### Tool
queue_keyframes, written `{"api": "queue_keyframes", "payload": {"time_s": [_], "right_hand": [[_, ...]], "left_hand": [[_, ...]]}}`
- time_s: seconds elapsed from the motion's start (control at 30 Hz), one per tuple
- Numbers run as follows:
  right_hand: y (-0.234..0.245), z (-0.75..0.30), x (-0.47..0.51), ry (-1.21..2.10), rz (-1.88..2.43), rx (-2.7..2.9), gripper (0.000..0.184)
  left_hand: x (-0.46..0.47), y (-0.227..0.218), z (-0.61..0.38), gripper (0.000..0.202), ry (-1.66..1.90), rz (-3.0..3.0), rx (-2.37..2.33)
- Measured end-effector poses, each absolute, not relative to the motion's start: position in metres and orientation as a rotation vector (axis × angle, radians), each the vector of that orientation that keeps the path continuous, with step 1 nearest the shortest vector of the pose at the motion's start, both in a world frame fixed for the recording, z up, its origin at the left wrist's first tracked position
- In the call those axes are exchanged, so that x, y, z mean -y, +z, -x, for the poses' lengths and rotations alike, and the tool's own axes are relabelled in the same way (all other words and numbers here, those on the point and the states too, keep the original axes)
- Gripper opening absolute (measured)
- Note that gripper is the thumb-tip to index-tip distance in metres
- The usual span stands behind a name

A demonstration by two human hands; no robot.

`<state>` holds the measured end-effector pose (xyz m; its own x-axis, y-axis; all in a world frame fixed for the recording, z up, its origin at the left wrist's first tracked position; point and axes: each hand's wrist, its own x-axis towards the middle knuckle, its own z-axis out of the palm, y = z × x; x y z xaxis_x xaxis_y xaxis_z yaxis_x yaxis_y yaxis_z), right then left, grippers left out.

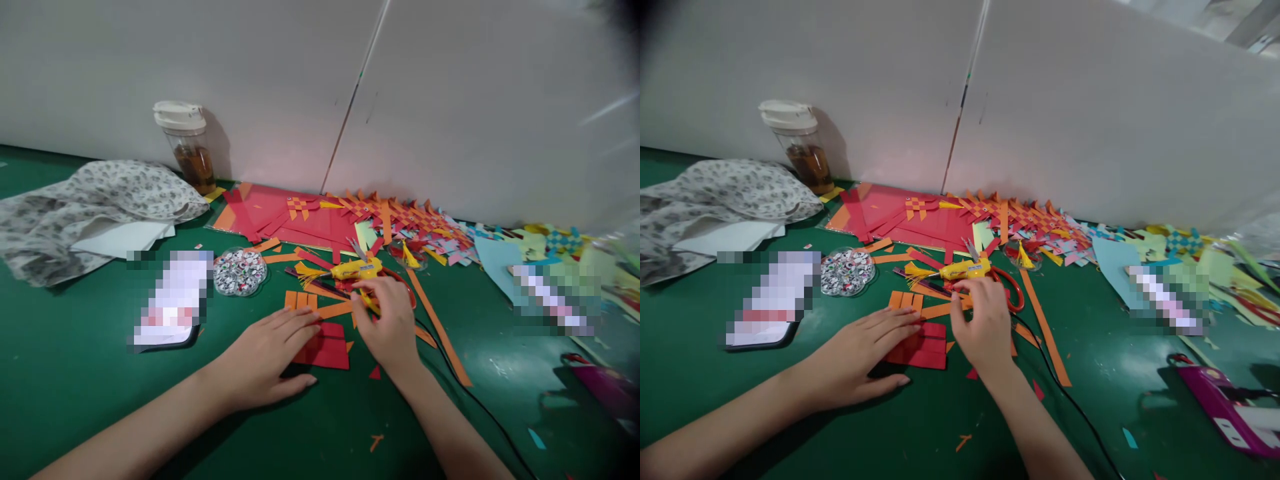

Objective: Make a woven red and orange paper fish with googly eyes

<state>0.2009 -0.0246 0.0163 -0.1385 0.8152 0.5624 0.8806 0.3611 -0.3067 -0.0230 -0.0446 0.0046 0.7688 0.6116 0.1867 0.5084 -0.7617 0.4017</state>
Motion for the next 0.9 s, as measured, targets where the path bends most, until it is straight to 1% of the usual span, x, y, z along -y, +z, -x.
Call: {"api": "queue_keyframes", "payload": {"time_s": [0.1,0.17,0.23,0.43,0.6,0.77,0.9], "right_hand": [[0.014,-0.218,0.015,-0.360,1.578,1.872,0.018],[0.010,-0.228,0.009,-0.394,1.640,1.854,0.025],[0.005,-0.235,0.005,-0.350,1.704,1.840,0.029],[-0.005,-0.235,0.003,-0.117,1.811,1.740,0.040],[-0.007,-0.232,0.003,-0.108,1.809,1.720,0.049],[-0.004,-0.236,0.004,-0.026,1.690,1.636,0.044],[0.003,-0.244,0.005,0.006,1.546,1.584,0.046]], "left_hand": [[0.042,0.009,0.014,0.042,0.438,-2.609,-0.919],[0.038,0.013,0.006,0.030,0.428,-2.577,-1.052],[0.032,0.015,-0.003,0.025,0.407,-2.562,-1.137],[0.020,0.012,-0.019,0.027,0.322,-2.532,-1.147],[0.019,0.010,-0.018,0.025,0.325,-2.545,-1.150],[0.019,0.008,-0.013,0.020,0.405,-2.556,-1.110],[0.019,0.004,-0.007,0.014,0.512,-2.406,-1.130]]}}
